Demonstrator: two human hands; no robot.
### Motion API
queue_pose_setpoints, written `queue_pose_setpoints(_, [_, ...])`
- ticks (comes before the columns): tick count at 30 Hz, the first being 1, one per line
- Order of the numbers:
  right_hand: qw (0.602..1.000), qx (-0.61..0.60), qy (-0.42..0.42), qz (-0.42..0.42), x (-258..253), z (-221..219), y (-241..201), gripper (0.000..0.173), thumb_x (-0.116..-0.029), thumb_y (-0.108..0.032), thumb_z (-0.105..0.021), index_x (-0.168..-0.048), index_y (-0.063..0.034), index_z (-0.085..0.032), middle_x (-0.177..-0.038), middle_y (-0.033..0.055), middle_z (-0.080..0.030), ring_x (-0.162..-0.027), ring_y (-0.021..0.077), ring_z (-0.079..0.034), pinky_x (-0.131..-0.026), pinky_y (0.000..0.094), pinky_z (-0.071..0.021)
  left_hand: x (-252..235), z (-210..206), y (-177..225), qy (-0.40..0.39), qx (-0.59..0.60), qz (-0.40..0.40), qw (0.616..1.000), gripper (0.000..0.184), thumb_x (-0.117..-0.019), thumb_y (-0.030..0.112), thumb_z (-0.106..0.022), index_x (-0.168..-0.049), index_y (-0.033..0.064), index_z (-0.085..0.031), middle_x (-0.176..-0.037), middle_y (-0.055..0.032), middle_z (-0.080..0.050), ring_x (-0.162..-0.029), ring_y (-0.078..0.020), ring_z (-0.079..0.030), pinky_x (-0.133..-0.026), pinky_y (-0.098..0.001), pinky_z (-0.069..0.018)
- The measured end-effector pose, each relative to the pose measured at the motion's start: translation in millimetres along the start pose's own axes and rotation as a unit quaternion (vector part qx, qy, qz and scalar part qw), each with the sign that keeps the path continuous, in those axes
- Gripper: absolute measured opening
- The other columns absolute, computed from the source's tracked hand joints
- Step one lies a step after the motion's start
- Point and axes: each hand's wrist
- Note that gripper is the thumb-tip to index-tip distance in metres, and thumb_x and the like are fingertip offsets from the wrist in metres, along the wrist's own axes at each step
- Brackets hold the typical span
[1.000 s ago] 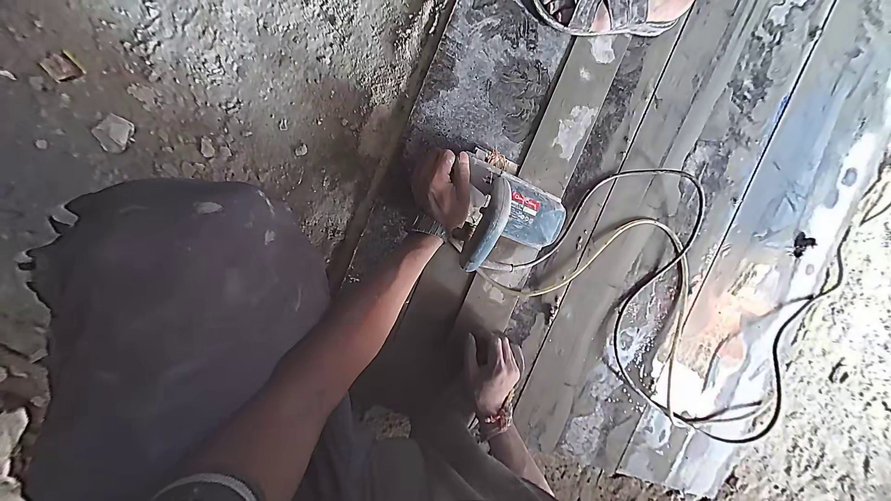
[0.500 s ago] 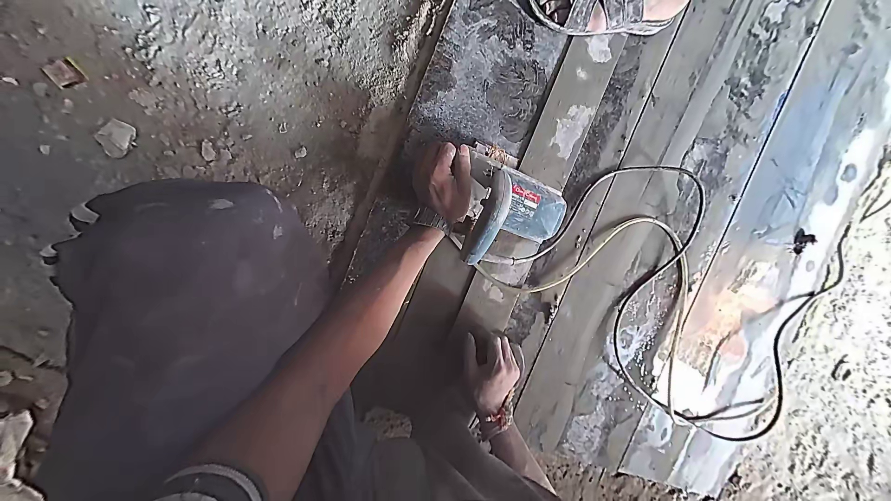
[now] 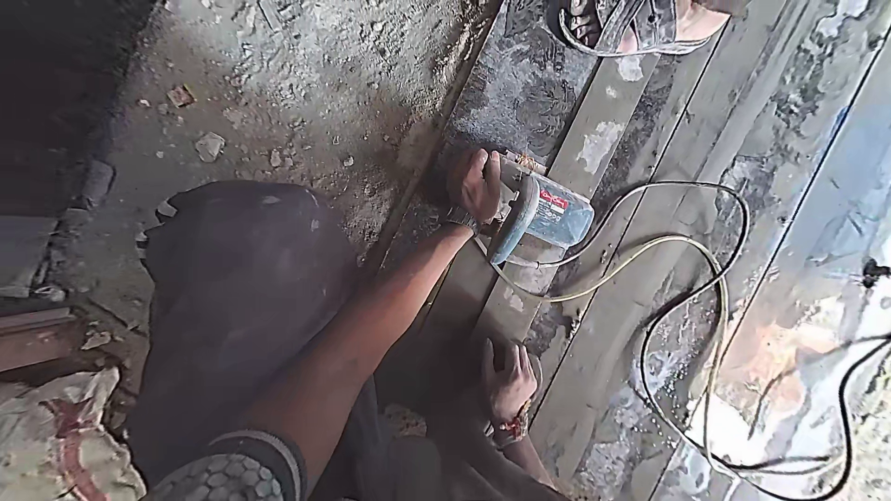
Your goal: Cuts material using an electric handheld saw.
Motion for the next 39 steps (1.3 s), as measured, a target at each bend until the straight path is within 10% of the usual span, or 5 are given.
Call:
queue_pose_setpoints(18, [0.998, -0.066, 0.016, -0.011, -0.6, 3.1, 5.4, 0.033, -0.0833, -0.041, -0.067, -0.082, -0.0098, -0.077, -0.074, 0.0066, -0.071, -0.068, 0.0239, -0.071, -0.058, 0.0403, -0.0574, -11.3, 10.6, 39.7, -0.104, -0.062, 0.137, 0.983, 0.045, -0.1106, 0.028, -0.039, -0.107, -0.0078, -0.066, -0.100, -0.0266, -0.069, -0.098, -0.0373, -0.069, -0.090, -0.0540, -0.0512])
queue_pose_setpoints(39, [0.999, -0.020, 0.020, 0.015, -2.6, -2.3, 6.4, 0.031, -0.0856, -0.039, -0.065, -0.080, -0.0109, -0.076, -0.071, 0.0024, -0.070, -0.066, 0.0176, -0.070, -0.057, 0.0340, -0.0573, -20.1, -1.7, 14.9, -0.085, -0.029, 0.090, 0.992, 0.049, -0.1078, 0.035, -0.040, -0.089, -0.0035, -0.064, -0.088, -0.0205, -0.066, -0.088, -0.0325, -0.067, -0.083, -0.0502, -0.0517])
Point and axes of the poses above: each hand's wrist, its own x-axis away from the middle knuckle, its own z-axis out of the back of the hand, y = z × x
